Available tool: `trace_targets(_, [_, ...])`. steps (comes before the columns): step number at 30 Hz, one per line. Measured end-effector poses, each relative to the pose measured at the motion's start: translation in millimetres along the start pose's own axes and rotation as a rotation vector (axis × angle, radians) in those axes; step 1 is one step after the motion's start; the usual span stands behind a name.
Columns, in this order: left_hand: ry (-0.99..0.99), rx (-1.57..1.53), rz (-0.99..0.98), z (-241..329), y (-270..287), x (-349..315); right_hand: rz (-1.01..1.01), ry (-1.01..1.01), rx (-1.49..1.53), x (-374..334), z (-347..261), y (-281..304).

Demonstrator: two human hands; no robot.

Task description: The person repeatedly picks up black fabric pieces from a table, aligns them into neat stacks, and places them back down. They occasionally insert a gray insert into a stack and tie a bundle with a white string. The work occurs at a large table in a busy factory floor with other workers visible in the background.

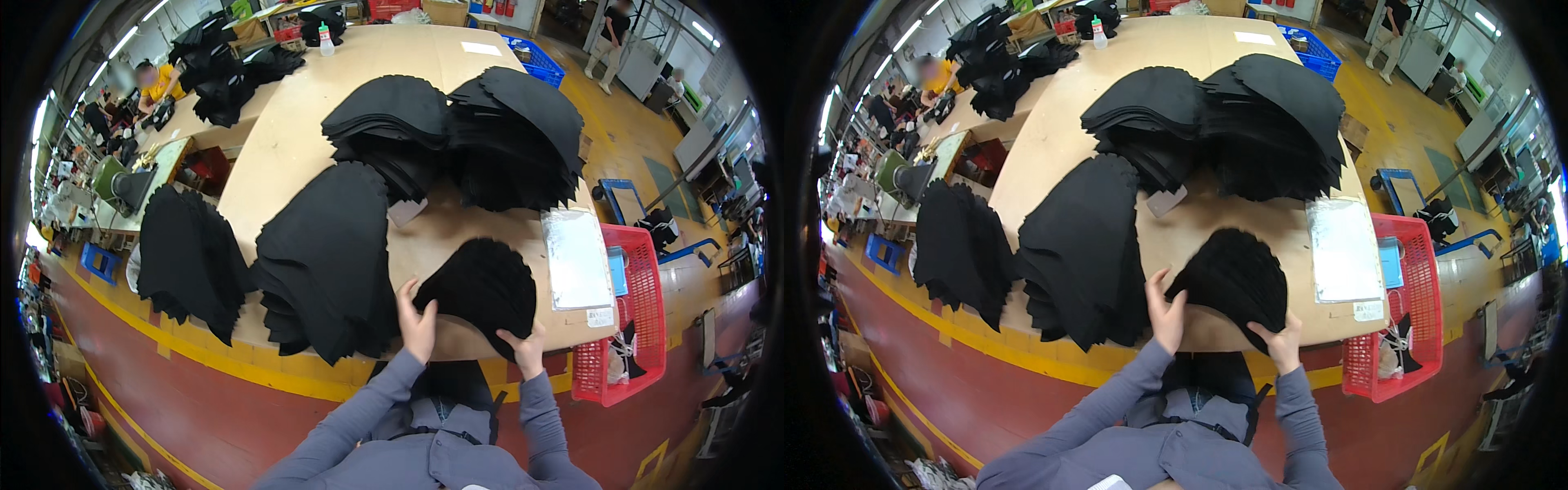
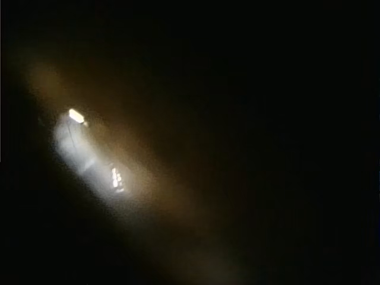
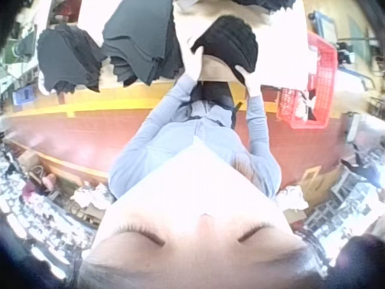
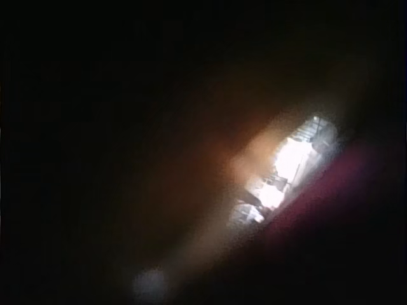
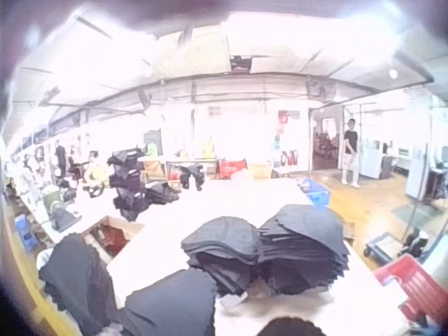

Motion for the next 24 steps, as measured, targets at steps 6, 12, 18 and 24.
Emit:
trace_targets(6, [1.096, -0.8, -0.463, -24, -21, -94, 0.077, -0.053, -0.096, -16, -78, -38])
trace_targets(12, [0.991, -0.97, -0.27, 18, -32, -57, -0.07, 0.029, -0.498, -52, -110, -56])
trace_targets(18, [0.772, -1.179, -0.722, -44, -7, -60, -0.215, 0.016, 0.048, -54, -110, -49])
trace_targets(24, [0.846, -1.166, -0.555, -51, -8, -62, -0.136, 0.196, -0.015, -36, -116, -46])
Point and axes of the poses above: each hand's wrist, its own x-axis towards the middle knuckle, its own y-axis out of the back of the hand, z = x × y, the point moved 4 cm from there along x, towards the middle knuckle, and after that the axes turned 5 degrees about x, right-handed, at the moved point
